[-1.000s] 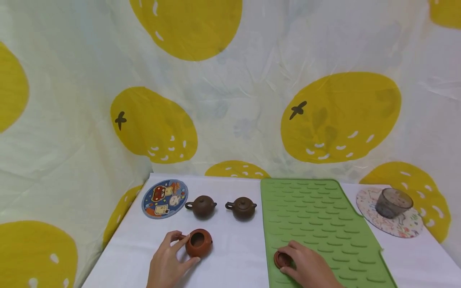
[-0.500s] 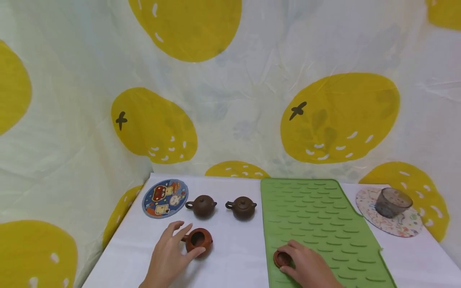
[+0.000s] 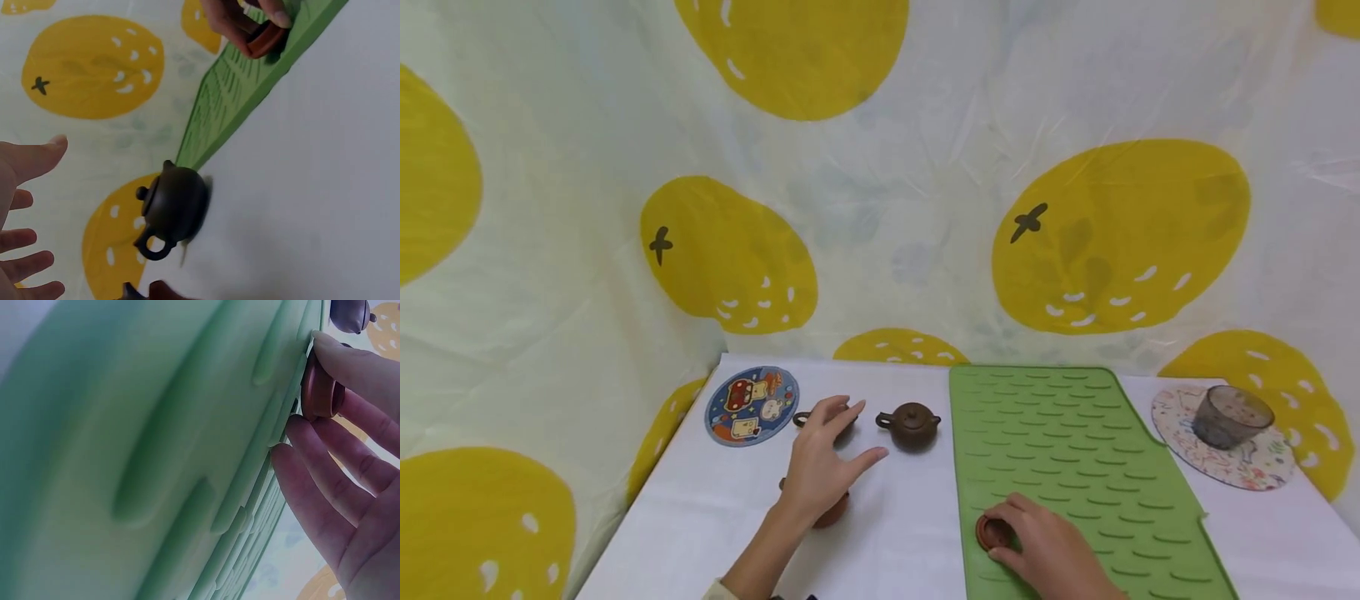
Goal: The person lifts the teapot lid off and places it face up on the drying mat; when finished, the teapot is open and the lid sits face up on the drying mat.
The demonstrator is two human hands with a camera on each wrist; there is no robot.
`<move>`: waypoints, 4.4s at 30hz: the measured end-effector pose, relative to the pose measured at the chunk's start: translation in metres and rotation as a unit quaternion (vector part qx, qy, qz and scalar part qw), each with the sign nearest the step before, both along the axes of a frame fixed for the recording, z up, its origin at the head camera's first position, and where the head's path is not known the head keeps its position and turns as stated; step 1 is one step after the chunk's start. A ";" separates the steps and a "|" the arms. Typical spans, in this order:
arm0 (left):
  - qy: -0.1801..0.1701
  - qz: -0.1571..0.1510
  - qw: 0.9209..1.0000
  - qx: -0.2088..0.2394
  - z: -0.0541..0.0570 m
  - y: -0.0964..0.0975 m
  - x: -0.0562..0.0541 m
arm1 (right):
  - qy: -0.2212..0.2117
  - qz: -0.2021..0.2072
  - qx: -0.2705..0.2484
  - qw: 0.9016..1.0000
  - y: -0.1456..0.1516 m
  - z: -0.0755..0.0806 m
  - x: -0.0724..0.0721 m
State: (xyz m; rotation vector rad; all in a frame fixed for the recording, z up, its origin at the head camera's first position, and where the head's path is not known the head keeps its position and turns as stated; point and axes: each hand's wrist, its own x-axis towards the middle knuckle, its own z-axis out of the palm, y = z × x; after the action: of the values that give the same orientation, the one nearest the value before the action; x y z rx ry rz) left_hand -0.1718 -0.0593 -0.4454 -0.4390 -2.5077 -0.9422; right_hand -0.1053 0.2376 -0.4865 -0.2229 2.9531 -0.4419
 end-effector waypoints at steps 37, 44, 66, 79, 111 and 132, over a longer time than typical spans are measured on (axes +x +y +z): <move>-0.076 0.059 0.991 -0.094 -0.057 0.056 -0.051 | 0.001 0.002 -0.003 1.000 0.001 0.002 0.003; -0.079 0.069 0.989 -0.108 -0.053 0.053 -0.058 | 0.040 0.021 0.010 0.999 -0.001 0.003 0.003; -0.088 0.089 0.987 -0.106 -0.054 0.040 -0.051 | 0.044 0.088 -0.064 0.993 0.000 0.007 -0.001; -0.084 0.077 0.987 -0.110 -0.055 0.040 -0.055 | 0.016 0.045 -0.035 0.998 -0.002 0.032 -0.024; -0.098 0.080 0.986 -0.106 -0.047 0.056 -0.054 | 0.174 0.269 -0.067 0.945 -0.050 0.017 -0.145; -0.097 0.085 0.985 -0.118 -0.050 0.056 -0.051 | 0.198 0.290 -0.018 0.936 -0.055 0.023 -0.143</move>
State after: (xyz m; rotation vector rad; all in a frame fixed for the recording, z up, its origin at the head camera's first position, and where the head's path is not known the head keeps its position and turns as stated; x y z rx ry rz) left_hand -0.2231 -0.0034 -0.4951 -0.2069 -2.7956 -0.6539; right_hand -0.2483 0.1826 -0.4634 -1.2805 3.0266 -0.3975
